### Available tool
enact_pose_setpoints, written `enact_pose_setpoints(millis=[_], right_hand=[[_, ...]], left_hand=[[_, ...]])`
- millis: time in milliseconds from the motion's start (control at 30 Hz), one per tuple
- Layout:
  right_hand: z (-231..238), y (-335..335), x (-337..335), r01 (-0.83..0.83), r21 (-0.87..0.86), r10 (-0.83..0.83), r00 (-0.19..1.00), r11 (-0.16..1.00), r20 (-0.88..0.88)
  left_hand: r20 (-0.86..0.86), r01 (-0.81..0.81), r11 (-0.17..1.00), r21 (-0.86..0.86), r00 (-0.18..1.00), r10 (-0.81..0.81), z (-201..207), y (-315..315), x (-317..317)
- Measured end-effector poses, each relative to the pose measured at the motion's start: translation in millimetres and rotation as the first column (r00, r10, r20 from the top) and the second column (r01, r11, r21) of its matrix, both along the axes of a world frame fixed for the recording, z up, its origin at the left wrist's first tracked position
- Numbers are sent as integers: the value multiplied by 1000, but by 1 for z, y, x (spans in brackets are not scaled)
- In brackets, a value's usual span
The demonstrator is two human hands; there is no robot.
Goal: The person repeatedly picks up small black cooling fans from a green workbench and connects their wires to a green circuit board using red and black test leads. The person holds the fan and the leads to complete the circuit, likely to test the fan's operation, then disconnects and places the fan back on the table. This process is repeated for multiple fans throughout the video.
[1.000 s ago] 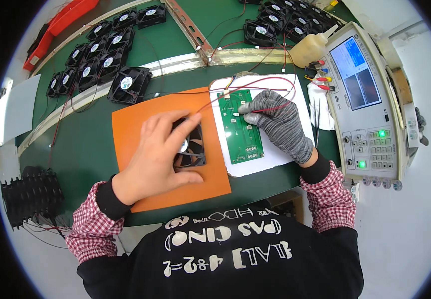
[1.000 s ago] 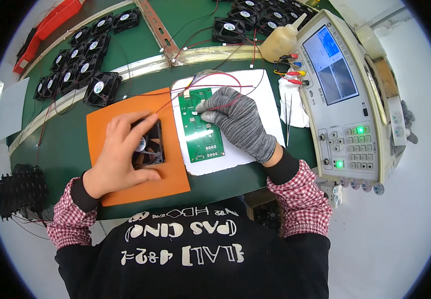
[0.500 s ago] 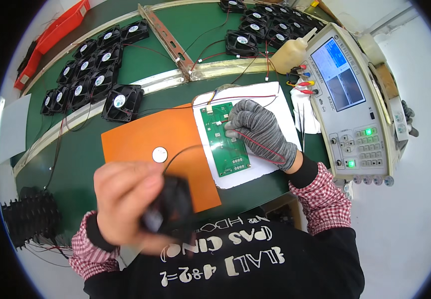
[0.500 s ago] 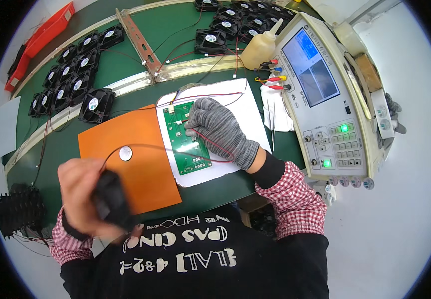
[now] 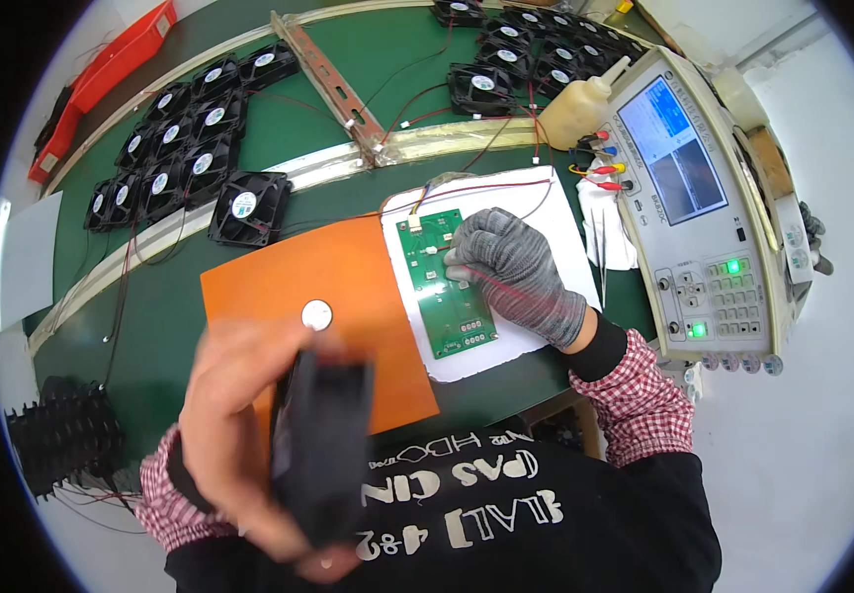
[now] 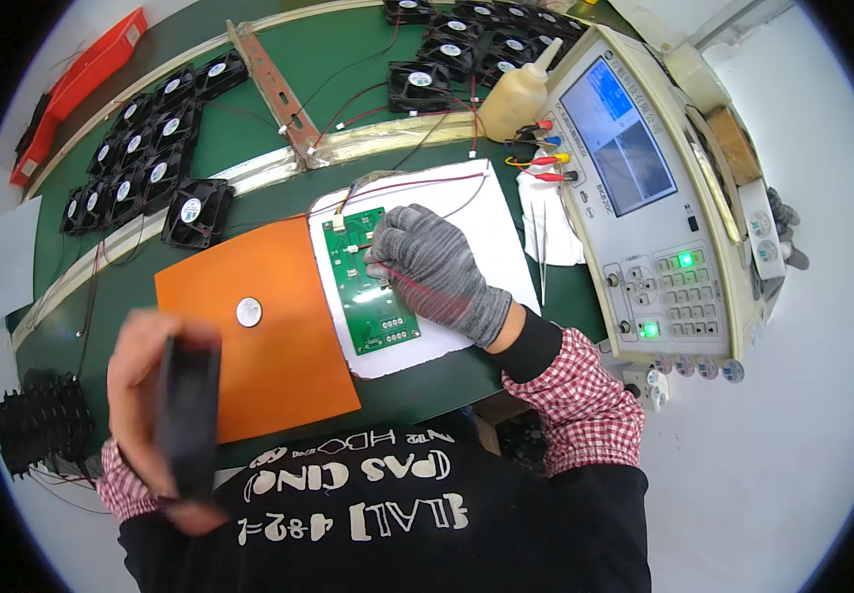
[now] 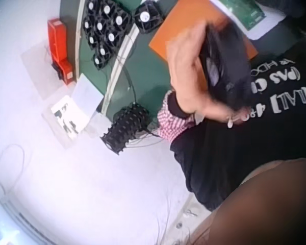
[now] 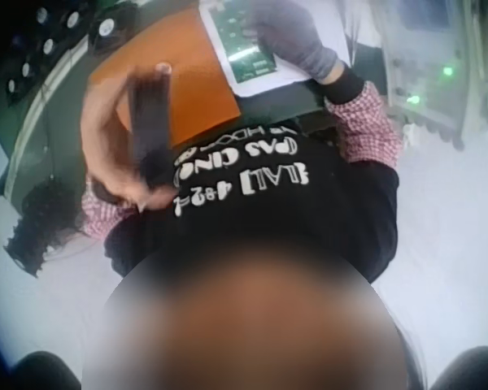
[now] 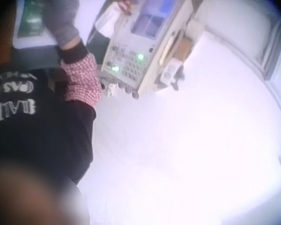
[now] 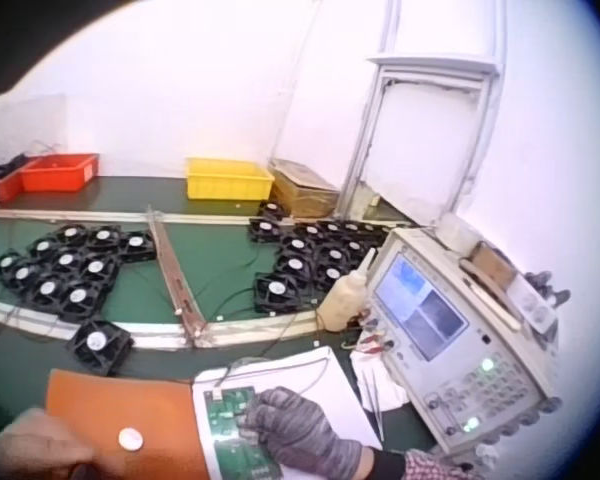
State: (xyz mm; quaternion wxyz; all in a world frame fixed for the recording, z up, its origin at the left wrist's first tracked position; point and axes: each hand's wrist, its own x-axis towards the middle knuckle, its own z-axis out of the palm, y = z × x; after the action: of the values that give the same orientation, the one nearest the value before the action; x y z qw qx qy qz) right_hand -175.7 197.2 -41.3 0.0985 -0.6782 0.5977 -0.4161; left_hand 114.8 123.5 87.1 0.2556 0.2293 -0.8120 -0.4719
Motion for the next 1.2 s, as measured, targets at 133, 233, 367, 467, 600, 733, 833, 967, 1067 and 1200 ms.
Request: enact_pose_setpoints(millis=[133,233,367,467,600,733,833,967,1067,1200], right_hand=[[3,10,0,72,27,-73,997,997,32],[2,10,1,95,88,-118,943,992,311],[7,12,0,173,124,-210,872,977,441],[4,9,-5,140,-28,-124,939,990,321],[21,3,8,87,-99,-86,996,991,14],[41,6,34,-8,-217,-23,989,976,-143],[35,25,23,-154,-311,53,949,938,-310],[51,28,7,45,-138,-109,860,989,-498],[41,23,-10,251,2,-216,839,968,-500],[28,15,0,80,335,-245,840,939,484]], left_hand=[[-120,7,495,-869,967,-224,-25,-74,-82],[-117,-65,673,-737,993,-32,-39,-127,-106],[677,538,807,-245,691,-255,-55,-193,-61],[529,479,784,-395,816,-232,-81,-211,-45],[345,162,649,-743,924,165,-89,-187,-50],[2,59,602,-796,996,-94,-30,-96,-77],[-2,67,500,-863,991,-137,-26,-52,-56],[-299,-388,750,-536,918,261,-33,-98,-10],[-277,-530,824,-197,837,472,-36,-122,8],[-112,-300,723,-623,948,297,-67,-72,-14]])
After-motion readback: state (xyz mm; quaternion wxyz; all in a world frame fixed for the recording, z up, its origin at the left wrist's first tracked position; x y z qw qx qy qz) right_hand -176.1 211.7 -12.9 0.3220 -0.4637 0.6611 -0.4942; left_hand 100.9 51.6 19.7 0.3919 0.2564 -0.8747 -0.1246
